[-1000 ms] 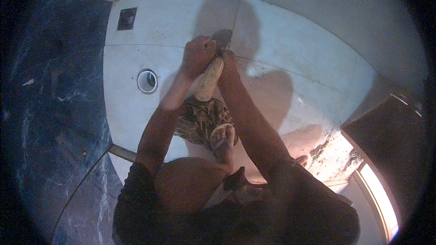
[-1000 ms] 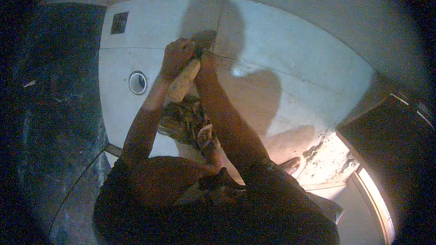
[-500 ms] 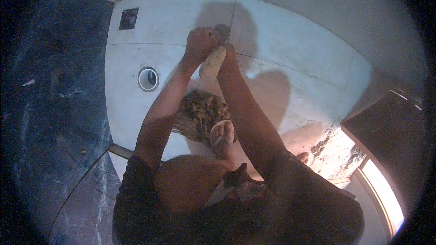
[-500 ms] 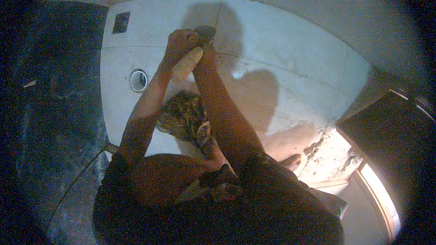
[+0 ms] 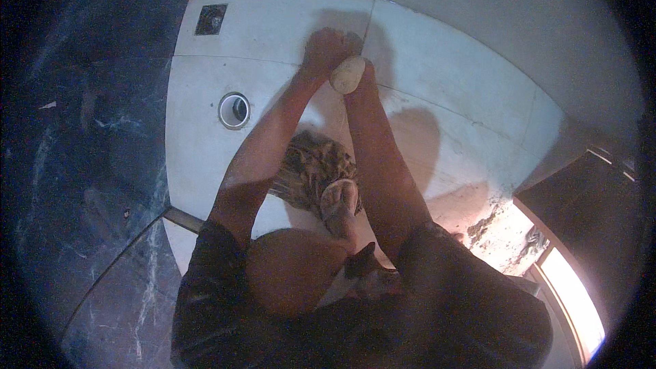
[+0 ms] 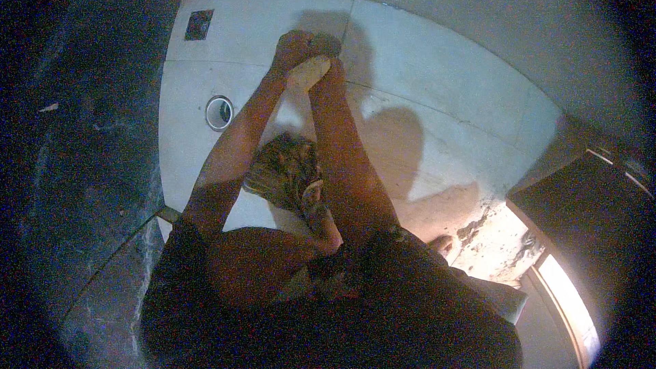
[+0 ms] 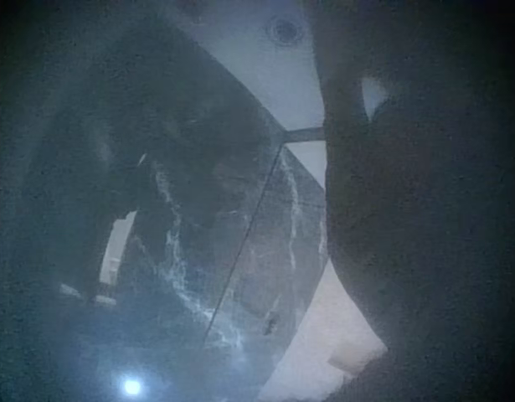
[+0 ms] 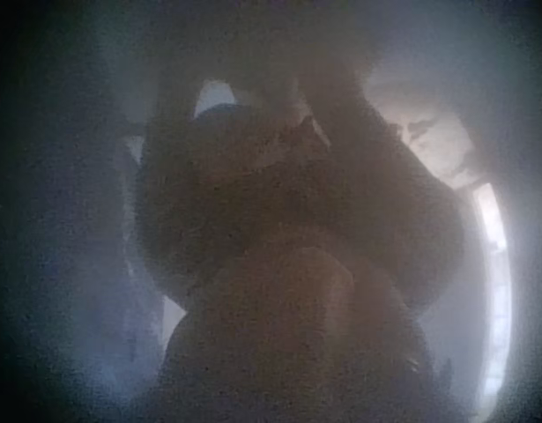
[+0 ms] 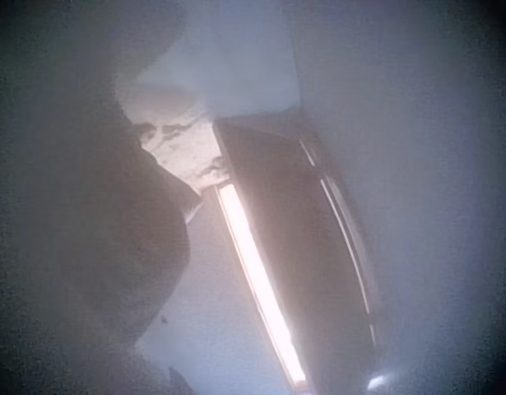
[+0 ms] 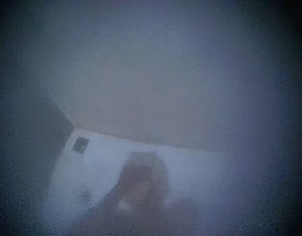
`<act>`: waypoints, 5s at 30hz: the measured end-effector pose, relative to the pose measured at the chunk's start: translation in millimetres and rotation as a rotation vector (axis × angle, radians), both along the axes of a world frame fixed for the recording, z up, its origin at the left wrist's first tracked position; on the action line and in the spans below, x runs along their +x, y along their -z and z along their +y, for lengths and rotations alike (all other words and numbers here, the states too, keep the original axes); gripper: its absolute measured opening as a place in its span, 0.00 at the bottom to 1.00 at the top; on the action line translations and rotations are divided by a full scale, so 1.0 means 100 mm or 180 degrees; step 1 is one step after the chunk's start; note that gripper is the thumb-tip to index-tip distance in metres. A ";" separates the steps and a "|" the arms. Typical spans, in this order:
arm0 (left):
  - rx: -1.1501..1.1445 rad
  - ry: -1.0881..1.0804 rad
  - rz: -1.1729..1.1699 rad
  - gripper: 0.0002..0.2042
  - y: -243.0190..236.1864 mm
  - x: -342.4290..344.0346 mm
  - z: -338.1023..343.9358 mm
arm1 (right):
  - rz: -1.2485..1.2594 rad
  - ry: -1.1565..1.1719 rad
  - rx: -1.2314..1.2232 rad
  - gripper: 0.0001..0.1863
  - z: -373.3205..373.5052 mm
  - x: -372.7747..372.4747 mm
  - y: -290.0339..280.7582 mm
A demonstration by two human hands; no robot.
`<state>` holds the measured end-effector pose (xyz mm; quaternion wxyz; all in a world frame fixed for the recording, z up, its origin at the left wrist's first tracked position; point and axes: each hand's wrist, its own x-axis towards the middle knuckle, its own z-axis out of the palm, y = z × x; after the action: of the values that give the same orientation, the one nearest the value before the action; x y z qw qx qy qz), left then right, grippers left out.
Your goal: The person applies grout into the seams between floor tiles using a trowel and their hands, then positions a metal trim piece along the edge of a tile.
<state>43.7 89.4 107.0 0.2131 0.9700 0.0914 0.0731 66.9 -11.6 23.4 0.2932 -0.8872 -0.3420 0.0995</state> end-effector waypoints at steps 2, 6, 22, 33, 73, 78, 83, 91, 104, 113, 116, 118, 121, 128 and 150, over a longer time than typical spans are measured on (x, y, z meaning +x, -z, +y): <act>-0.0163 -0.0121 0.0096 0.18 -0.06 0.03 -0.01 | 0.0017 0.0021 -0.0024 0.21 0.01 0.04 -0.02; -0.0164 0.0211 0.0375 0.16 -0.07 0.11 0.04 | 0.0015 0.0114 -0.0117 0.22 0.04 0.13 -0.03; -0.1449 0.0520 -0.0723 0.13 0.94 -0.03 0.69 | 0.2132 0.0835 0.2900 0.19 0.28 -0.13 -0.80; -0.1714 0.0188 0.0214 0.06 0.72 0.01 0.69 | 0.4757 0.1501 0.4640 0.17 0.17 -0.17 -0.64; -0.0502 0.0571 0.0911 0.08 0.33 0.13 0.66 | 0.5882 0.2466 0.4799 0.18 0.07 -0.15 -0.32; -0.3258 -0.0282 0.0156 0.10 0.71 -0.07 0.82 | 0.5887 0.1982 0.4600 0.18 0.06 -0.20 -0.21; -0.3339 -0.0842 0.1000 0.11 0.60 -0.05 0.87 | 0.5766 0.1899 0.4327 0.19 0.02 -0.20 -0.06; -0.3854 -0.0577 0.0619 0.15 0.92 -0.20 1.18 | 0.4120 0.0797 0.3239 0.19 0.16 -0.28 0.41; -0.4377 -0.1319 0.0459 0.15 0.62 -0.62 0.73 | 0.5376 0.1292 0.3602 0.19 -0.15 -0.29 -0.20; -0.4091 -0.0469 0.0219 0.16 0.01 -0.82 -0.25 | 0.3605 0.1610 0.2250 0.21 -0.95 -0.29 -0.90; -0.3954 -0.0380 0.0681 0.15 0.39 -0.63 -0.16 | 0.3733 0.1557 0.1969 0.22 -1.30 -0.28 -0.94; -0.2712 -0.0083 0.0415 0.15 0.66 -0.51 -0.17 | 0.3181 0.1198 0.1697 0.22 -1.62 -0.26 -0.73; -0.1798 -0.0226 0.0077 0.15 0.71 -0.29 -0.30 | 0.2617 0.1293 0.1269 0.21 -2.05 -0.26 -0.33; -0.0949 -0.0286 0.0241 0.16 0.69 -0.14 -0.58 | 0.2152 0.1174 0.0275 0.17 -2.58 -0.38 -0.14; -0.1137 -0.0304 0.1000 0.11 0.67 0.09 -0.55 | 0.1548 0.0867 -0.0371 0.14 -2.60 -0.54 -0.63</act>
<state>52.3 33.9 40.0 0.3608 0.9109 0.1806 -0.0861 12.6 -271.2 86.1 0.3259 -0.8905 -0.1330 0.2885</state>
